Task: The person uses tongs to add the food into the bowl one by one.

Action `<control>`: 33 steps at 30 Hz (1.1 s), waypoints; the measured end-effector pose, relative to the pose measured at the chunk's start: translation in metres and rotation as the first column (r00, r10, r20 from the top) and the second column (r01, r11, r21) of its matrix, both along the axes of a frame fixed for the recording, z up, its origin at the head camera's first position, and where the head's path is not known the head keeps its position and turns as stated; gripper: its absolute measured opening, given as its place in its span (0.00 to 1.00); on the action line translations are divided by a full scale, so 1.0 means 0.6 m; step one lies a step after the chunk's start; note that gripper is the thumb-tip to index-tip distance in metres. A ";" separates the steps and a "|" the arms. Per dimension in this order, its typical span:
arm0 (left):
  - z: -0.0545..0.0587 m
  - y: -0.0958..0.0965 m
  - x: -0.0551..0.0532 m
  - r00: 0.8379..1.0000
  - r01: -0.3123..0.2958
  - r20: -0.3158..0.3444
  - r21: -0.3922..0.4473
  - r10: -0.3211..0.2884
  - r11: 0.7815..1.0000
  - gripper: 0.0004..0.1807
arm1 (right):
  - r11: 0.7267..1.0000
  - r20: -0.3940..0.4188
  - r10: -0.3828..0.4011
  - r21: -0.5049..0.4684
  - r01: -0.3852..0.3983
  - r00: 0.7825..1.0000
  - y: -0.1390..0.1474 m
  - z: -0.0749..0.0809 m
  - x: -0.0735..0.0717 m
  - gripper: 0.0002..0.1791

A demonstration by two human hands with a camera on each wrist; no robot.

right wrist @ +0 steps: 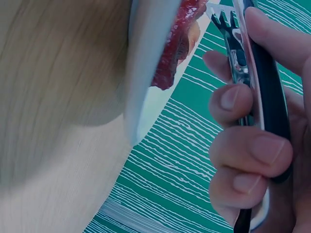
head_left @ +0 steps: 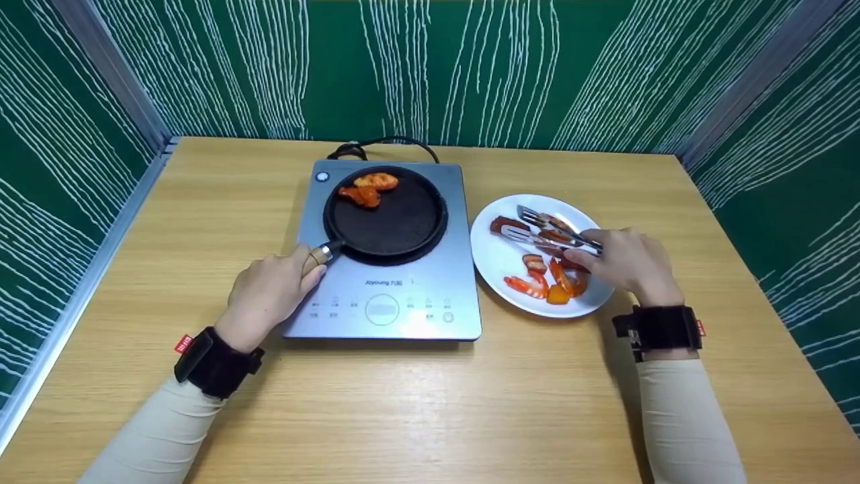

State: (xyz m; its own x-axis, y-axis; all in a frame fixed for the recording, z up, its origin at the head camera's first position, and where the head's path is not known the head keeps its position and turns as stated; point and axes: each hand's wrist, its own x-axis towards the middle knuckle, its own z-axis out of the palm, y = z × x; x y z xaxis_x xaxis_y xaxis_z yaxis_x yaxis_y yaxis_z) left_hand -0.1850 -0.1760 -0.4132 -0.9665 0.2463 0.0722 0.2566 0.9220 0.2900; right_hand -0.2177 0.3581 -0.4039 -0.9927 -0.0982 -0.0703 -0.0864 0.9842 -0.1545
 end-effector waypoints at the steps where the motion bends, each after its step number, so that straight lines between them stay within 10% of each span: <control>1: 0.000 0.000 0.000 1.000 0.001 -0.003 0.000 -0.001 1.000 0.17 | 1.000 0.002 0.000 -0.002 0.000 1.000 0.000 0.000 0.000 0.40; 33: -0.002 -0.001 -0.001 1.000 0.015 -0.008 0.002 -0.015 1.000 0.17 | 0.999 0.065 0.007 -0.051 -0.003 0.998 0.003 0.008 0.005 0.37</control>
